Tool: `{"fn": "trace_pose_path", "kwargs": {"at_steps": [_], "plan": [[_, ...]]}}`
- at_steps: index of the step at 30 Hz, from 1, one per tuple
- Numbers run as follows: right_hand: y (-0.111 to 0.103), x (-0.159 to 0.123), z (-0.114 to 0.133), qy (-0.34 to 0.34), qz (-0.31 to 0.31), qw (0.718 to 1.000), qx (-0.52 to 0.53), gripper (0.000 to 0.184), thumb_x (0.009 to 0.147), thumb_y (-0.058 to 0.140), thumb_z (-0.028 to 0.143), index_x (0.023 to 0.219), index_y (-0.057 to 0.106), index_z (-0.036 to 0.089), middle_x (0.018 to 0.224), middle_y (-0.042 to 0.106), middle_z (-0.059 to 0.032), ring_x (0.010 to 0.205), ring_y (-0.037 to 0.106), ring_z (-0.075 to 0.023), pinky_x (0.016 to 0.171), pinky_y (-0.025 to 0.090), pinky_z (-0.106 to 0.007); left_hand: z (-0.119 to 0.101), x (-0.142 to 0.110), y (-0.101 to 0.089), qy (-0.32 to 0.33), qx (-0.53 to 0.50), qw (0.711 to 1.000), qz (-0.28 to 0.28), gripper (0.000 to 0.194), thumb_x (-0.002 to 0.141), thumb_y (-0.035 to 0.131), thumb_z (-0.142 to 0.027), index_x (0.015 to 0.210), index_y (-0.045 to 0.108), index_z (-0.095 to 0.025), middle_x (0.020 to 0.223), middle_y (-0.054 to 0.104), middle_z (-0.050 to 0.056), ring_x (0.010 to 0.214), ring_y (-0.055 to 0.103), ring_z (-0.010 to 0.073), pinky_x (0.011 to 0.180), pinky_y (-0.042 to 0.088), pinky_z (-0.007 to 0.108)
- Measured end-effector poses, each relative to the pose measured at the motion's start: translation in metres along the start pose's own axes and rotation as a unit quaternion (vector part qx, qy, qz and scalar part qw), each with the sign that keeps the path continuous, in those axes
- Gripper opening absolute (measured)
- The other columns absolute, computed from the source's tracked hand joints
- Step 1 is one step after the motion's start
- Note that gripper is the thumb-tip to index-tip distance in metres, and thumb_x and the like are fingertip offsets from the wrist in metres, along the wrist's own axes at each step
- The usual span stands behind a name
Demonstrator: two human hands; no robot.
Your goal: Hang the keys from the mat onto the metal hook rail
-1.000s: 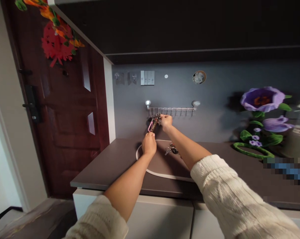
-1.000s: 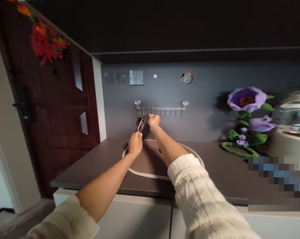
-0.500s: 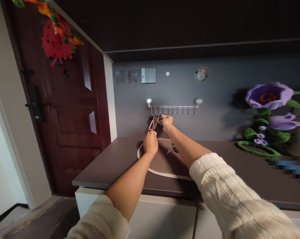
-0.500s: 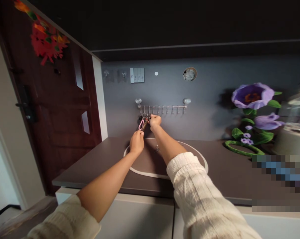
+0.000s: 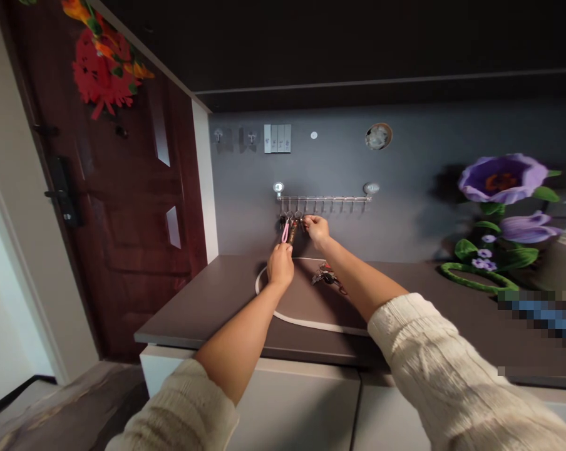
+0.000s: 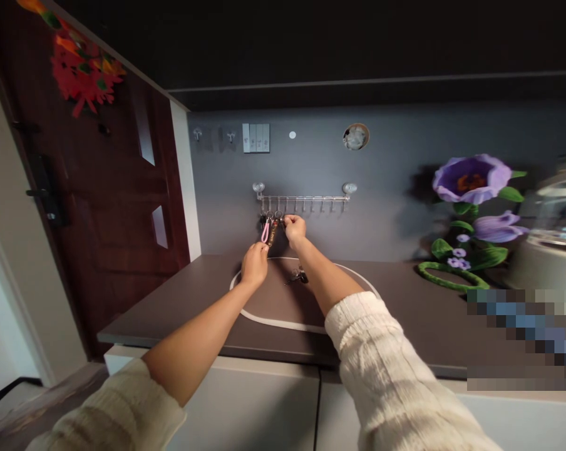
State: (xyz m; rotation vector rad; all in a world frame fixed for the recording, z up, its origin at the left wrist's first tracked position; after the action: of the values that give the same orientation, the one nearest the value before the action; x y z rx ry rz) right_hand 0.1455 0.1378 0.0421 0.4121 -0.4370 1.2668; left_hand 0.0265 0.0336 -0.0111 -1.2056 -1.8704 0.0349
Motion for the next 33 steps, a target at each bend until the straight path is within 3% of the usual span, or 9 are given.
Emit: {"fn": "trace_pose_path", "kwargs": {"at_steps": [3,10,14,21,27,33], "plan": [[-0.01,-0.011,0.008,0.022,-0.007,1.0,0.004,0.014,0.069,0.052,0.021,0.079,0.058,0.013,0.076,0.061,-0.0014,0.064,0.051,-0.0074,0.065,0.041,-0.021,0.0,0.0,0.001,0.009,-0.016,1.0,0.008,0.024,0.085,0.034,-0.019,0.085,0.058,-0.018,0.092,0.06,0.01,0.086,0.053,0.0184,0.078,0.037,0.028],[-0.041,-0.05,0.025,0.001,0.072,0.997,-0.01,0.014,0.072,0.055,0.024,0.081,0.059,0.014,0.074,0.064,-0.0024,0.067,0.055,-0.0096,0.07,0.042,-0.025,-0.002,0.001,0.008,-0.008,-0.103,0.994,0.03,0.012,0.076,0.047,-0.015,0.076,0.059,-0.017,0.08,0.061,0.005,0.076,0.054,0.0146,0.076,0.04,0.027],[-0.063,-0.072,0.024,0.004,0.096,0.995,-0.032,0.009,0.072,0.057,0.021,0.078,0.058,0.015,0.073,0.064,-0.0027,0.07,0.058,-0.011,0.072,0.042,-0.026,-0.01,0.006,0.017,-0.012,-0.108,0.991,0.076,0.007,0.072,0.054,-0.017,0.07,0.06,-0.016,0.07,0.061,0.003,0.066,0.053,0.0132,0.071,0.041,0.026],[-0.085,-0.098,0.011,-0.001,0.12,0.981,-0.152,0.008,0.071,0.054,0.014,0.077,0.059,0.017,0.071,0.063,-0.0018,0.066,0.057,-0.012,0.069,0.043,-0.027,-0.018,0.003,0.031,-0.031,-0.082,0.99,0.114,0.006,0.071,0.056,-0.016,0.07,0.063,-0.016,0.074,0.063,0.005,0.068,0.055,0.0144,0.069,0.041,0.026],[-0.091,-0.102,0.003,-0.059,0.137,0.948,-0.281,0.012,0.07,0.055,0.01,0.076,0.062,0.019,0.067,0.064,-0.0021,0.065,0.057,-0.014,0.07,0.041,-0.027,-0.011,-0.009,0.036,0.014,-0.033,0.989,0.142,0.01,0.072,0.056,-0.021,0.068,0.064,-0.017,0.07,0.063,0.005,0.065,0.054,0.0149,0.068,0.041,0.026],[-0.09,-0.102,0.001,-0.092,0.174,0.868,-0.456,0.016,0.077,0.051,0.017,0.082,0.066,0.019,0.083,0.067,-0.0075,0.078,0.059,-0.018,0.073,0.04,-0.027,-0.012,-0.012,0.038,0.083,0.036,0.974,0.208,0.017,0.073,0.055,-0.028,0.072,0.067,-0.017,0.073,0.065,0.006,0.066,0.055,0.0152,0.065,0.041,0.025]]}}
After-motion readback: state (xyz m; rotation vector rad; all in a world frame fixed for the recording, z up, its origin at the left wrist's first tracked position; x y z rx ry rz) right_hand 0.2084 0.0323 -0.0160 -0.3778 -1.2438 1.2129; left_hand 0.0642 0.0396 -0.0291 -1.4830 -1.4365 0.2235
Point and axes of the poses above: each hand's wrist, its own x-axis towards the middle knuckle, its own y-axis out of the palm, z = x × y, the point moved 2 cm from there along x, towards the middle knuckle
